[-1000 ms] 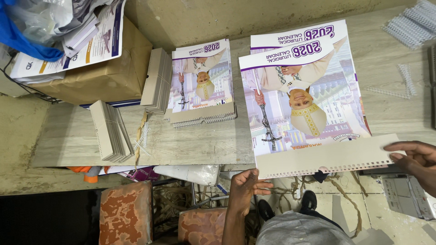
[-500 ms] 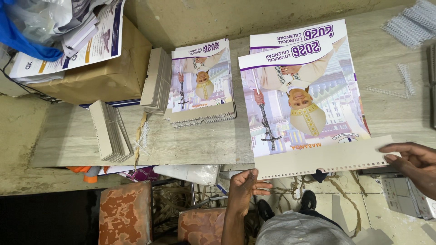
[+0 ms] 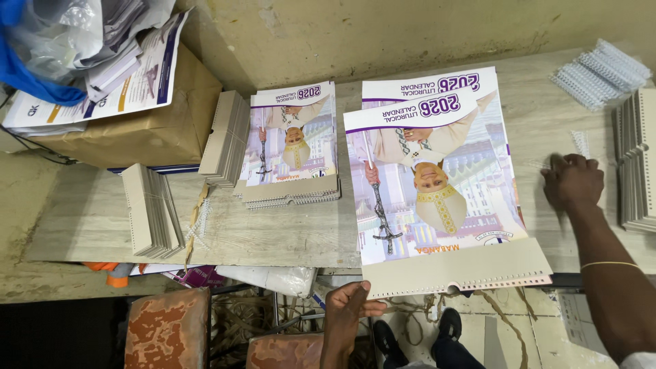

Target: The person assembles wall calendars by inserting plastic spiral coils into pre-punched holes along the top edge. They repeatedly pick up a coil, thread it through the holes, and then flip the calendar to place it on a stack.

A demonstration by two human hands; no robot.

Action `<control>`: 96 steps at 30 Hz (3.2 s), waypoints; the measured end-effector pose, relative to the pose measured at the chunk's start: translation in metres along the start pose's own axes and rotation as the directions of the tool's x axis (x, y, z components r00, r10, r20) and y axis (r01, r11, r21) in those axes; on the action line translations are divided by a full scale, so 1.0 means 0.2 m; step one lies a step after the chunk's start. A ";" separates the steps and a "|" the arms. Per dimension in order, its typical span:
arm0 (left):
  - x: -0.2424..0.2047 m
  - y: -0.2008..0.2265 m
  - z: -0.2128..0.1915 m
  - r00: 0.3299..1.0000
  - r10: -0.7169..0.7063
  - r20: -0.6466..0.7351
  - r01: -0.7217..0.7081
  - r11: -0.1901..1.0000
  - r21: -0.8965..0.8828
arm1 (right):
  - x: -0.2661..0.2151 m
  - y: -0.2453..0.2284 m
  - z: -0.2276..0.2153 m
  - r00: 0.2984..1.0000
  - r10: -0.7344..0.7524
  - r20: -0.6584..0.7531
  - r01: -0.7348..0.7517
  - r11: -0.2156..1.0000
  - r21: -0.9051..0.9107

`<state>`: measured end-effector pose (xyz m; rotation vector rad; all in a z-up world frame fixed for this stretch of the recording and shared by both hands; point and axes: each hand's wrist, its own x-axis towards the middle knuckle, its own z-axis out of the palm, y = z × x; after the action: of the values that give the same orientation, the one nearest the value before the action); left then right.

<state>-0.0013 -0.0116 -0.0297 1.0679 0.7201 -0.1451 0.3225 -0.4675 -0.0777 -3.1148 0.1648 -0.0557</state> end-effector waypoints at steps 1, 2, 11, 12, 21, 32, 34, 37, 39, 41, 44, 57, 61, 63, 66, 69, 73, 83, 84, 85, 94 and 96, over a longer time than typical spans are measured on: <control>-0.01 0.00 0.01 1.000 -0.001 -0.009 0.001 1.000 -0.008 | 0.00 -0.01 0.07 0.992 -0.034 -0.120 0.019 0.992 -0.122; -0.02 0.01 0.01 1.000 -0.007 -0.013 0.007 1.000 -0.004 | -0.03 -0.02 0.14 0.971 -0.066 -0.231 0.009 0.971 -0.238; -0.05 0.05 0.04 1.000 0.029 0.013 -0.029 0.999 0.036 | -0.78 -0.38 -0.63 0.823 -0.358 -0.440 0.564 0.428 0.706; -0.04 0.04 0.04 1.000 0.025 0.014 -0.025 0.999 0.042 | -0.87 -0.62 -0.86 0.827 -0.353 -0.437 0.558 0.430 0.709; -0.08 0.07 0.07 1.000 0.007 0.015 -0.007 1.000 0.017 | -1.37 -0.95 -0.39 0.344 -0.829 -0.441 0.931 0.239 0.277; -0.07 0.05 0.06 0.997 0.033 0.068 -0.031 0.999 -0.031 | -1.41 -1.03 -0.42 0.297 -0.904 -0.308 0.954 0.270 0.130; -0.10 0.09 0.04 0.988 0.039 0.148 -0.039 0.999 0.001 | -1.41 -1.04 -0.45 0.311 -0.894 -0.322 0.950 0.287 0.122; -0.08 0.07 0.03 0.976 0.040 0.213 -0.045 0.999 0.017 | -1.49 -1.03 -0.48 0.371 -0.874 -0.314 0.927 0.367 0.074; -0.05 0.06 0.02 0.977 0.053 0.206 -0.056 0.998 0.007 | -1.59 -1.08 -0.49 0.416 -0.856 -0.307 0.902 0.430 0.024; -0.04 0.03 0.03 0.982 0.099 0.162 -0.102 0.995 0.011 | -1.75 -1.14 -0.54 0.686 -0.413 -0.599 0.728 0.399 0.558; -0.02 0.00 0.02 0.983 0.130 0.133 -0.147 0.982 0.122 | -1.78 -1.09 -0.11 0.745 -0.420 0.518 -0.545 0.065 0.836; -0.04 0.00 0.02 0.962 0.149 0.230 -0.207 0.945 0.252 | -1.65 -1.10 -0.01 0.831 -0.201 0.518 -0.549 -0.151 0.822; -0.05 0.04 0.05 0.954 0.090 0.286 -0.179 0.936 0.302 | -1.63 -1.09 0.03 0.890 -0.232 0.393 -0.445 -0.248 0.861; -0.06 0.04 0.06 0.951 0.081 0.299 -0.159 0.957 0.244 | -1.64 -1.05 0.09 0.879 -0.236 0.414 -0.468 -0.259 0.845; -0.07 0.06 0.06 0.965 0.118 0.234 -0.175 0.954 0.242 | -1.62 -0.99 0.16 0.899 -0.195 0.392 -0.434 -0.521 0.735; -0.06 0.03 0.06 0.953 0.162 0.256 -0.210 0.962 0.174 | -1.61 -0.95 0.16 0.890 -0.285 0.356 -0.451 -0.441 0.776; -0.10 0.08 0.09 0.982 0.111 0.155 -0.141 0.970 0.200 | -1.60 -0.91 0.08 0.925 -0.166 0.341 -0.379 -0.427 0.821; -0.16 0.07 0.17 0.976 0.216 -0.012 -0.209 0.957 0.200 | -1.57 -1.02 -0.31 0.902 0.089 0.422 -0.409 -0.130 0.903; -0.14 0.04 0.16 0.977 0.214 -0.014 -0.207 0.958 0.200 | -1.56 -1.02 -0.33 0.902 0.089 0.423 -0.411 -0.129 0.903; -0.13 0.01 0.15 0.965 0.260 -0.027 -0.250 0.947 0.204 | -1.56 -1.03 -0.34 0.895 0.068 0.441 -0.431 -0.121 0.894; -0.14 -0.06 0.32 1.000 0.026 -0.011 -0.027 0.997 -0.077 | -1.25 -0.43 -0.53 0.558 -0.827 -0.067 -0.109 -0.153 0.982; -0.13 -0.09 0.31 0.995 0.059 -0.076 -0.065 0.995 -0.076 | -0.95 -0.25 -0.59 0.614 -0.658 -0.436 0.145 -0.449 0.882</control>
<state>-0.0001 -0.0772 -0.0102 1.0239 0.7523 -0.0237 0.1354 -0.3992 0.0350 -1.1159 -0.8574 0.2572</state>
